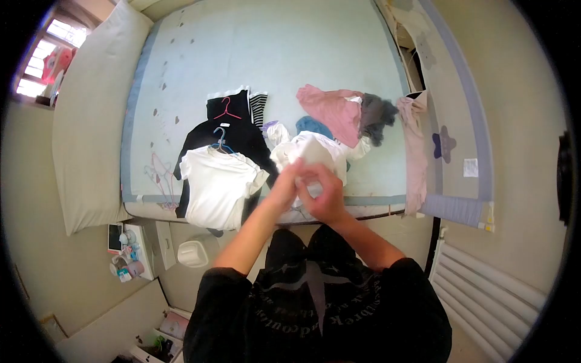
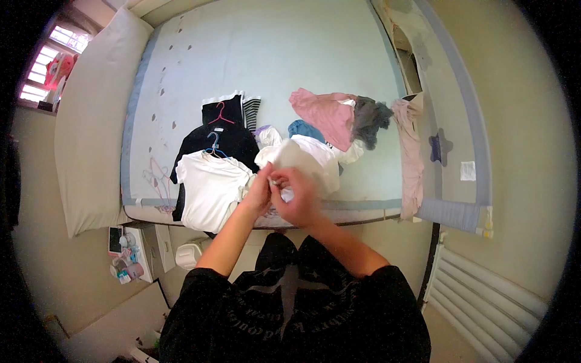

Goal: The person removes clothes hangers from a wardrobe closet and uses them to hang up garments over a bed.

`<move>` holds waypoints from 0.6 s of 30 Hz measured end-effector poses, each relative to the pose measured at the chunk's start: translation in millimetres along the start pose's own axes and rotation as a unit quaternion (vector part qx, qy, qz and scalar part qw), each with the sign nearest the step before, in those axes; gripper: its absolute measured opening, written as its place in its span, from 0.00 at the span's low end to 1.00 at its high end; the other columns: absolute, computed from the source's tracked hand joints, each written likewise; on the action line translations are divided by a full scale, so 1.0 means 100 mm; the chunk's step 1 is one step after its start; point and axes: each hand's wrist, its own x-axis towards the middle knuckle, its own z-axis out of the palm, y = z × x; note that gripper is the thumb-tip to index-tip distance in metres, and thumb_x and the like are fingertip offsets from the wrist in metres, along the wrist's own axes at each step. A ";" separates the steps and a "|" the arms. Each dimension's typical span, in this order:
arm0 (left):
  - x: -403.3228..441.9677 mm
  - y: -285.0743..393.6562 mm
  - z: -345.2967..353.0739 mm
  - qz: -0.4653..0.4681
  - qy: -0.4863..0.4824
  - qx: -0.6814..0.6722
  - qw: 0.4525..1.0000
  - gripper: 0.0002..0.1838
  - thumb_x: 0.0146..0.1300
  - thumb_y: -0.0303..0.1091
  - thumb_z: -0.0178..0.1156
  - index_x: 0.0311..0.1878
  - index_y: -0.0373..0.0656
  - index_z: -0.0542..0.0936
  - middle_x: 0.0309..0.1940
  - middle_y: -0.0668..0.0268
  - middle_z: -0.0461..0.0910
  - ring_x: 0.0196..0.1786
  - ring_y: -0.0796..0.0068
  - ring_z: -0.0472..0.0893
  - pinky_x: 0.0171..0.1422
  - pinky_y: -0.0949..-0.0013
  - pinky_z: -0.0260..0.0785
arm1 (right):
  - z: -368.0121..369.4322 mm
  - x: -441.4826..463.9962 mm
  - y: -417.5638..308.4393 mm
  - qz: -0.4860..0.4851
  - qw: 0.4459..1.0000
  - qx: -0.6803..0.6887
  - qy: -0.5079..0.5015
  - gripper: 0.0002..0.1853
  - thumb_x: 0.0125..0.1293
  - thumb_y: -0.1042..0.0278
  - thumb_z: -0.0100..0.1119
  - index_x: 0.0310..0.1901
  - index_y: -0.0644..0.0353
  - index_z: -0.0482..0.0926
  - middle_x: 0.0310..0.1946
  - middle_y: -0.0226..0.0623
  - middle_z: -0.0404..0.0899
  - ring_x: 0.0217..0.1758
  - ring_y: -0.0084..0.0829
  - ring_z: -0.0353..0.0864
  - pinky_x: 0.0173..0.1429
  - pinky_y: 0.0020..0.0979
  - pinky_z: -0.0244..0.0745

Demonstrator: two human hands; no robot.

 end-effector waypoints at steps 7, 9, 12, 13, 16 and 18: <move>-0.01 0.31 0.01 0.091 0.003 -0.018 0.996 0.37 0.73 0.52 0.53 0.77 0.43 0.59 0.71 0.60 0.70 0.71 0.62 0.72 0.77 0.57 0.60 | -0.36 -0.26 0.28 -0.081 0.996 0.021 0.007 0.09 0.60 0.85 0.54 0.41 0.65 0.78 0.33 0.42 0.83 0.34 0.27 0.82 0.43 0.25 0.76; -0.05 0.38 -0.02 0.079 -0.036 -0.074 0.993 0.36 0.70 0.47 0.55 0.76 0.40 0.61 0.68 0.56 0.73 0.67 0.59 0.76 0.73 0.57 0.66 | -0.38 -0.27 0.49 -0.039 0.998 0.009 0.049 0.10 0.60 0.86 0.53 0.42 0.66 0.78 0.36 0.41 0.81 0.35 0.25 0.79 0.44 0.25 0.75; -0.08 0.47 -0.12 0.072 -0.084 -0.111 0.988 0.35 0.67 0.42 0.56 0.73 0.35 0.63 0.62 0.51 0.78 0.62 0.56 0.81 0.70 0.55 0.71 | -0.30 -0.06 0.48 0.039 0.993 0.072 0.084 0.17 0.57 0.86 0.55 0.48 0.63 0.80 0.45 0.40 0.80 0.51 0.32 0.80 0.51 0.30 0.77; -0.10 0.48 -0.17 0.072 -0.103 -0.113 0.986 0.34 0.67 0.41 0.56 0.73 0.35 0.64 0.63 0.51 0.78 0.62 0.56 0.80 0.70 0.55 0.71 | -0.28 0.01 0.44 0.054 0.989 0.095 0.102 0.18 0.57 0.84 0.57 0.49 0.62 0.80 0.46 0.41 0.80 0.54 0.35 0.80 0.52 0.32 0.78; -0.10 0.53 -0.26 0.081 -0.190 -0.160 0.965 0.32 0.66 0.39 0.56 0.71 0.36 0.67 0.62 0.51 0.79 0.63 0.56 0.81 0.70 0.54 0.72 | -0.35 0.04 0.60 -0.010 0.997 -0.025 -0.068 0.19 0.57 0.78 0.64 0.52 0.61 0.81 0.51 0.40 0.80 0.60 0.40 0.77 0.63 0.39 0.73; -0.15 0.65 -0.21 0.093 -0.163 -0.150 0.971 0.30 0.67 0.37 0.57 0.70 0.36 0.69 0.60 0.52 0.80 0.62 0.57 0.81 0.69 0.55 0.72 | -0.29 0.03 0.72 -0.004 0.987 -0.017 -0.158 0.14 0.55 0.79 0.65 0.45 0.61 0.84 0.43 0.39 0.83 0.50 0.34 0.82 0.54 0.32 0.76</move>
